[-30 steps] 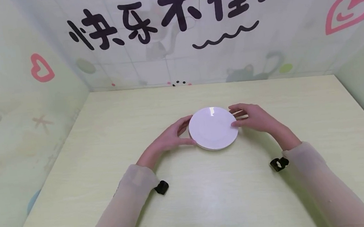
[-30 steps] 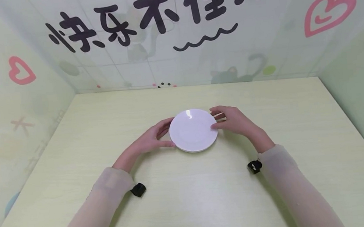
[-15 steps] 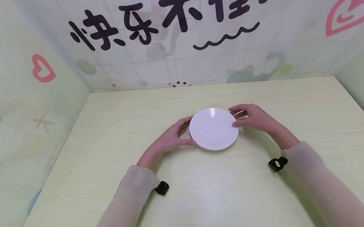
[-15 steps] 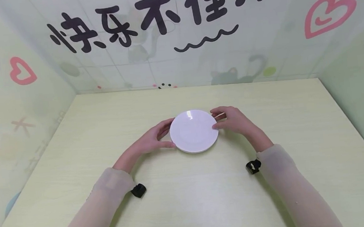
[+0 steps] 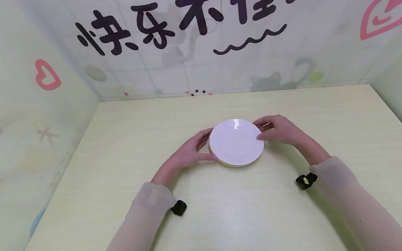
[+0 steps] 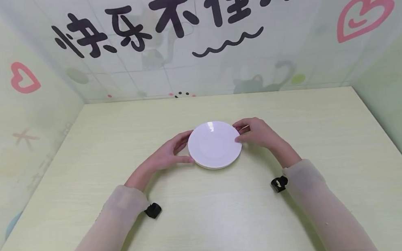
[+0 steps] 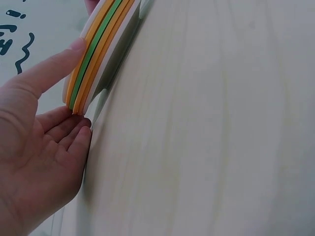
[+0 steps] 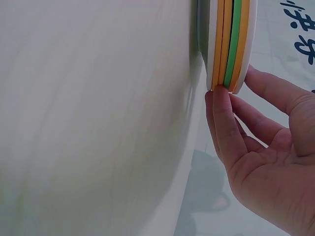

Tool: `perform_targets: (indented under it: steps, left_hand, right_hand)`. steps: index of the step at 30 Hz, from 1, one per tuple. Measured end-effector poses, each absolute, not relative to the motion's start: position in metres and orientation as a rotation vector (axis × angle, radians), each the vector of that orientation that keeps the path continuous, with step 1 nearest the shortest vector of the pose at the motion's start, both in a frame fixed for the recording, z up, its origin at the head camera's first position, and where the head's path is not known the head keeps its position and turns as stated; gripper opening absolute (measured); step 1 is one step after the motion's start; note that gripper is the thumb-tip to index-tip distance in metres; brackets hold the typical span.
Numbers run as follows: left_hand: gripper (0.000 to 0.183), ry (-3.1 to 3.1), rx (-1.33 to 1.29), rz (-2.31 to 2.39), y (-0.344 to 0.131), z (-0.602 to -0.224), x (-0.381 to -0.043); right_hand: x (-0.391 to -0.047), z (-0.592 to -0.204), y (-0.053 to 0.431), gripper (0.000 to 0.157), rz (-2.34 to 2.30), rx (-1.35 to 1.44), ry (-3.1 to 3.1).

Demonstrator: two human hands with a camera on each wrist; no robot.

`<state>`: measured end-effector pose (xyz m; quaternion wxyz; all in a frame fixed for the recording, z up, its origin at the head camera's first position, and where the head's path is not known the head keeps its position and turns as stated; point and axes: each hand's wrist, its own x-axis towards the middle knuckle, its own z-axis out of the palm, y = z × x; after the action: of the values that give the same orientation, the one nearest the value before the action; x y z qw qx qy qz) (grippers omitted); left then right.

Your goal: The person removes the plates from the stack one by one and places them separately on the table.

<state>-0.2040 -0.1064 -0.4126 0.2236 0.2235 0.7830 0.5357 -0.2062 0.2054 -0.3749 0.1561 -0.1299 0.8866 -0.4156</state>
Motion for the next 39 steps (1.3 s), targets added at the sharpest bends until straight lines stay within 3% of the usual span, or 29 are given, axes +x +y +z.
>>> perform_targets:
  steps: [10,20,39]
  left_hand:
    - [0.089,2.166,0.6,1.467,-0.106,-0.422,-0.203]
    - [0.089,2.136,0.58,1.486,-0.111,-0.445,-0.189]
    - [0.089,2.207,0.621,1.472,-0.111,-0.44,-0.197]
  right_hand:
    - [-0.207,-0.391,0.21,0.042,-1.221,-0.305,2.548]
    - [-0.2,-0.415,0.209,0.042,-1.454,-0.041,2.294]
    - [-0.216,-0.39,0.254,0.054,-1.713,0.079,2.163]
